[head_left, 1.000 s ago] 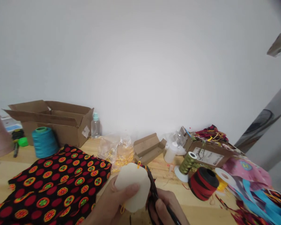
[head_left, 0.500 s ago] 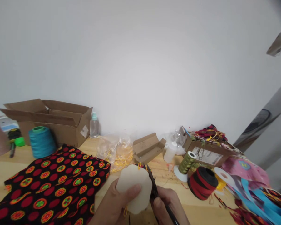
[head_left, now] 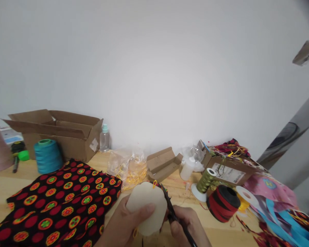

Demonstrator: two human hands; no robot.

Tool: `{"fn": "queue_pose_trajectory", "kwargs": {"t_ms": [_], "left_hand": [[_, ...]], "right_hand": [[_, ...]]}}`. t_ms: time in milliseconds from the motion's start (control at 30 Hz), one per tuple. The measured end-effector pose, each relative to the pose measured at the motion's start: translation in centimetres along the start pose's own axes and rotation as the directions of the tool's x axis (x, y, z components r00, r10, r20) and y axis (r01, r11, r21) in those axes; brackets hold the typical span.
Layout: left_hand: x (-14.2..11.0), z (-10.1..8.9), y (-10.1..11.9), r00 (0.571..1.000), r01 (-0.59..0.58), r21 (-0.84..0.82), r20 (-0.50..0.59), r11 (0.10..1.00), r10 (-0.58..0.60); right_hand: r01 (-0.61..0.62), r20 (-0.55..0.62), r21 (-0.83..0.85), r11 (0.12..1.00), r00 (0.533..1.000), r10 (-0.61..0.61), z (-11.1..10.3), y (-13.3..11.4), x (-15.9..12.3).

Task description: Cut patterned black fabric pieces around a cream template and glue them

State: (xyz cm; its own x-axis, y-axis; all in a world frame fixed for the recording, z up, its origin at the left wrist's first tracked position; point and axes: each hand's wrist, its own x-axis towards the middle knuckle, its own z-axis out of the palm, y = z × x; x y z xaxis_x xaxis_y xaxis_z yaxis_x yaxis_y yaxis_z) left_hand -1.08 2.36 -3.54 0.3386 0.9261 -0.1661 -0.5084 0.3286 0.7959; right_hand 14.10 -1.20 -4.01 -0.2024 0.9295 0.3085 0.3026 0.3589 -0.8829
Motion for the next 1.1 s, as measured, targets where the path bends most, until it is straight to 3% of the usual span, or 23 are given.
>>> {"fn": "queue_pose_trajectory", "kwargs": {"t_ms": [133, 233, 367, 667, 967, 1100], "left_hand": [[0.1, -0.2, 0.0, 1.000, -0.015, 0.007, -0.017, 1.000, 0.015], [0.1, -0.2, 0.0, 0.999, -0.005, 0.003, -0.034, 1.000, 0.005], [-0.1, 0.0, 0.1, 0.999, 0.008, -0.013, -0.037, 1.000, -0.008], [-0.1, -0.2, 0.5, 1.000, -0.012, 0.075, 0.020, 0.997, 0.011], [0.2, -0.6, 0.3, 1.000, -0.009, 0.077, -0.015, 0.997, 0.010], [0.1, -0.4, 0.4, 1.000, 0.003, 0.088, -0.009, 0.996, -0.002]], "right_hand": [[-0.058, 0.031, 0.099, 0.993, 0.998, 0.056, 0.4, -0.3, 0.1], [-0.077, -0.011, 0.159, 0.984, 0.997, 0.079, 0.9, -0.7, 0.5], [-0.123, 0.007, 0.129, 0.984, 0.992, 0.124, 1.1, -0.8, 0.8], [-0.033, -0.121, -0.002, 0.999, 0.992, 0.032, 0.7, 1.9, -0.8], [-0.120, 0.035, 0.067, 0.990, 0.992, 0.118, 0.5, -0.3, 0.7], [-0.061, 0.028, 0.092, 0.994, 0.998, 0.058, 0.8, 0.1, 0.6]]}}
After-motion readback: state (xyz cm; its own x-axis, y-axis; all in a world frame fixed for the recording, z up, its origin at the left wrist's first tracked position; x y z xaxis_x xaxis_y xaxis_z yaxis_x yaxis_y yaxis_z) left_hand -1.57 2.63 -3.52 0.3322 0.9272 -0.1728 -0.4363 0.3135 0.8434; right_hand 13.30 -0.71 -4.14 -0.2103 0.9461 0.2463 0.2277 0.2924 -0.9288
